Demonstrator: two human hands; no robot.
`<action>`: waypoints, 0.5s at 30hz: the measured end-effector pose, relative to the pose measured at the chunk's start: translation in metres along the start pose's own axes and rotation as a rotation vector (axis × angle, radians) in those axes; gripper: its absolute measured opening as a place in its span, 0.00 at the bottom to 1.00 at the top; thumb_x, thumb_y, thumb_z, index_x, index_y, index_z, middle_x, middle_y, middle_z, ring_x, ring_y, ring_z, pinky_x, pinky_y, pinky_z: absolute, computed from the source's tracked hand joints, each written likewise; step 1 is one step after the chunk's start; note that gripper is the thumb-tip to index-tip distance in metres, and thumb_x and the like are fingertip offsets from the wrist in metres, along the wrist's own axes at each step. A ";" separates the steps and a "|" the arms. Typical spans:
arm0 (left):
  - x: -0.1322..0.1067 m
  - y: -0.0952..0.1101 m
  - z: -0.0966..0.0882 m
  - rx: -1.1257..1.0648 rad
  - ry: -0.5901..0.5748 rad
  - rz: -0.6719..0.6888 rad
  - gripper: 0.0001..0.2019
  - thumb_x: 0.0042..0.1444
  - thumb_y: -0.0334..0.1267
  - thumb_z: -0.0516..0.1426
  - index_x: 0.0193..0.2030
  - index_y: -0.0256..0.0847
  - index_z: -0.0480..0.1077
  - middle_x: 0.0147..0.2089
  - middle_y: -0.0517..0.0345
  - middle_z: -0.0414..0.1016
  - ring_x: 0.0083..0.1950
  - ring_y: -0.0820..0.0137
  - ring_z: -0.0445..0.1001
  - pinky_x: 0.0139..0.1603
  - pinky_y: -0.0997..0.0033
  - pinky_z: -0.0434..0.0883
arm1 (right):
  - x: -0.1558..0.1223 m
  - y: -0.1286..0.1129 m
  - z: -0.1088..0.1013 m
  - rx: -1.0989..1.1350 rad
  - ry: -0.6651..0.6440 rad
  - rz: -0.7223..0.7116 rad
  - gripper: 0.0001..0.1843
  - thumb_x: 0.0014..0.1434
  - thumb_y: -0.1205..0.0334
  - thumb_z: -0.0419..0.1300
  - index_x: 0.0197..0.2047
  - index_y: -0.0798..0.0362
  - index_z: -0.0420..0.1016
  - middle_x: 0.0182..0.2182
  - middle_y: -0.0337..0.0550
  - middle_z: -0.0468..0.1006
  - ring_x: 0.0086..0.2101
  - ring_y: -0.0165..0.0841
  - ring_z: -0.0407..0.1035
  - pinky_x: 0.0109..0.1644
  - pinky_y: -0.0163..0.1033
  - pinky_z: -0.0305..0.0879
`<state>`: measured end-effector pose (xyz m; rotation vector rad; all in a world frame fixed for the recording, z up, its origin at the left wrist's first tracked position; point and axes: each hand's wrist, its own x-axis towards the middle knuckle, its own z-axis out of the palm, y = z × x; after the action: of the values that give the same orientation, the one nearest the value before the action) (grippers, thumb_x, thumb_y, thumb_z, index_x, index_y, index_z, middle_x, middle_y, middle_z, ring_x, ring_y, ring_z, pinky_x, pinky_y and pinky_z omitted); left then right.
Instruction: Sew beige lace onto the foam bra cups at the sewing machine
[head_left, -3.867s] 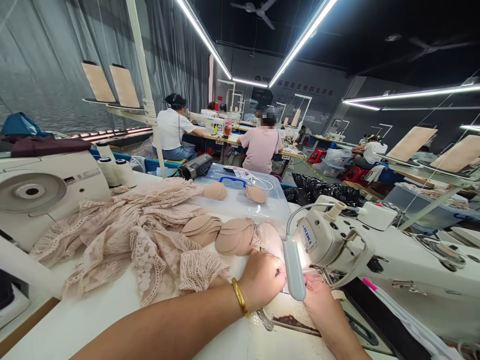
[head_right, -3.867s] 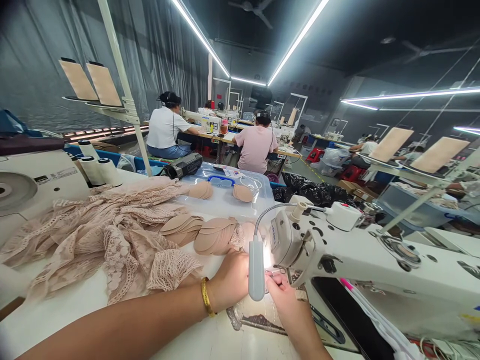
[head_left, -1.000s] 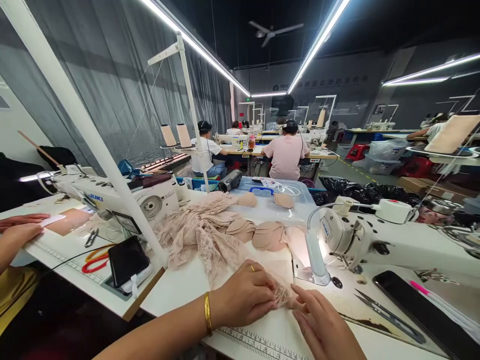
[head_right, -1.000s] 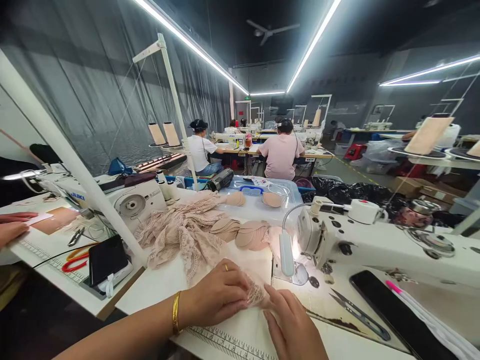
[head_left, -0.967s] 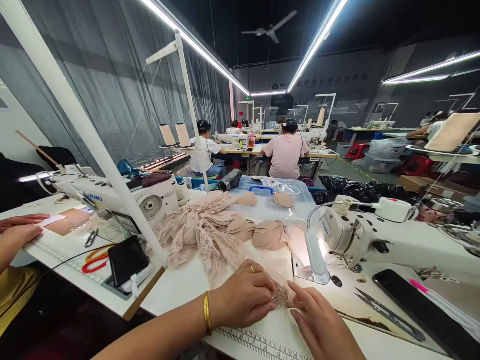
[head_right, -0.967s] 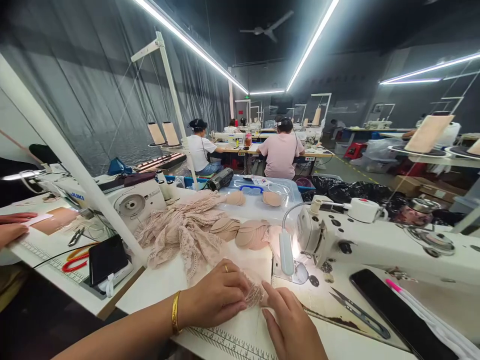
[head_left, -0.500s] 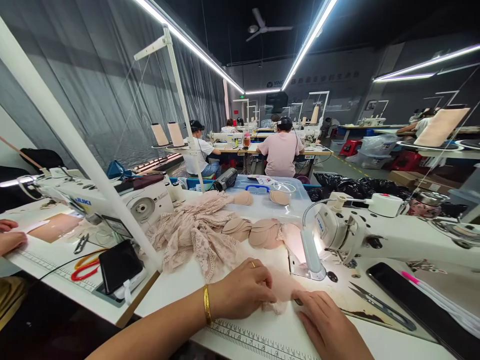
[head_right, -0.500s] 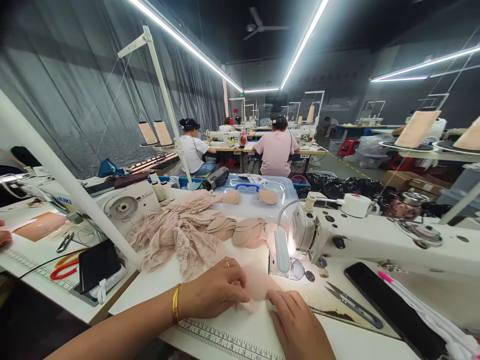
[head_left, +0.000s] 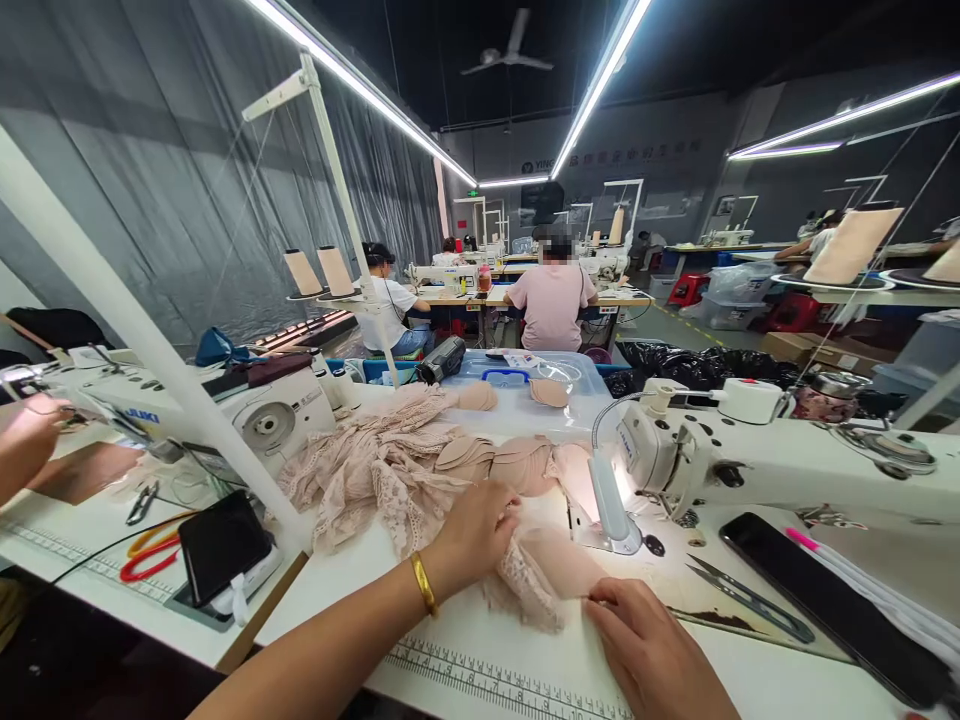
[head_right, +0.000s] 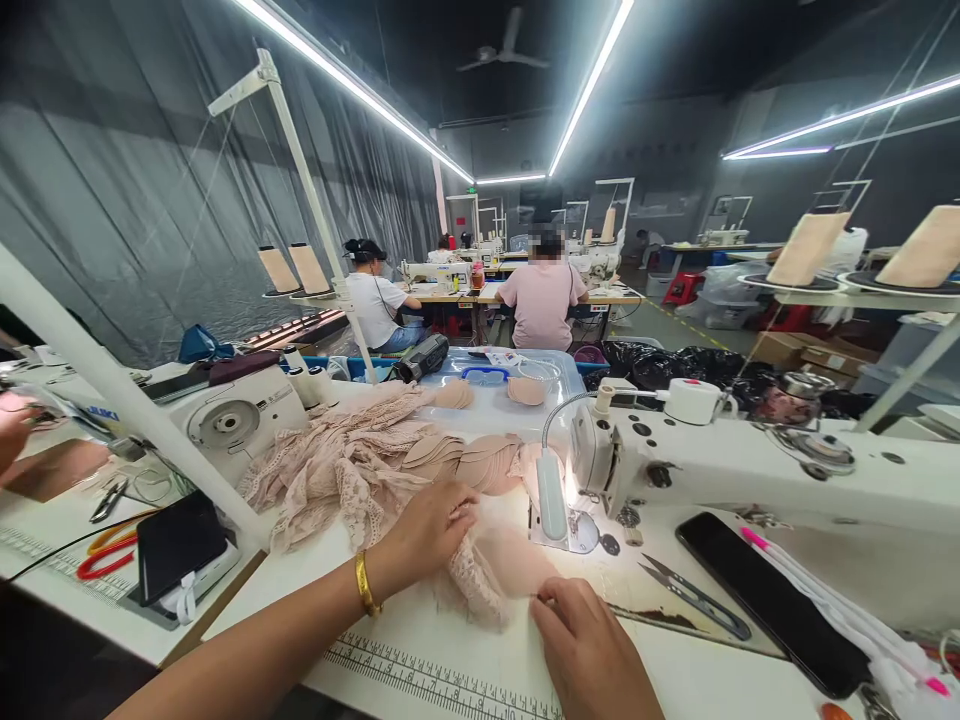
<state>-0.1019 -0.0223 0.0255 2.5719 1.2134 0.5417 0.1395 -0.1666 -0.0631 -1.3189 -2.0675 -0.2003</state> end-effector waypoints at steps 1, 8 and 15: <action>0.003 0.006 0.001 0.014 0.073 0.034 0.13 0.66 0.32 0.59 0.56 0.42 0.74 0.58 0.46 0.78 0.56 0.55 0.76 0.58 0.52 0.74 | 0.001 0.000 -0.001 0.009 0.017 -0.004 0.15 0.71 0.72 0.50 0.49 0.47 0.74 0.45 0.44 0.79 0.43 0.38 0.76 0.44 0.40 0.76; 0.011 0.031 0.015 0.090 -0.087 0.636 0.03 0.70 0.33 0.57 0.43 0.42 0.71 0.48 0.54 0.79 0.48 0.62 0.74 0.51 0.61 0.72 | 0.011 0.005 -0.009 -0.047 0.032 -0.131 0.20 0.68 0.74 0.55 0.61 0.52 0.72 0.52 0.48 0.84 0.49 0.41 0.78 0.53 0.43 0.76; 0.017 0.028 0.036 0.204 -0.127 0.533 0.06 0.64 0.31 0.62 0.36 0.41 0.70 0.44 0.54 0.77 0.43 0.61 0.73 0.42 0.62 0.68 | 0.035 0.021 -0.019 -0.098 -0.117 -0.049 0.15 0.65 0.73 0.61 0.52 0.48 0.75 0.47 0.42 0.85 0.45 0.38 0.77 0.51 0.41 0.74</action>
<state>-0.0570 -0.0288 0.0070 3.0585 0.5557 0.3537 0.1566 -0.1389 -0.0321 -1.3680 -2.2151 -0.2543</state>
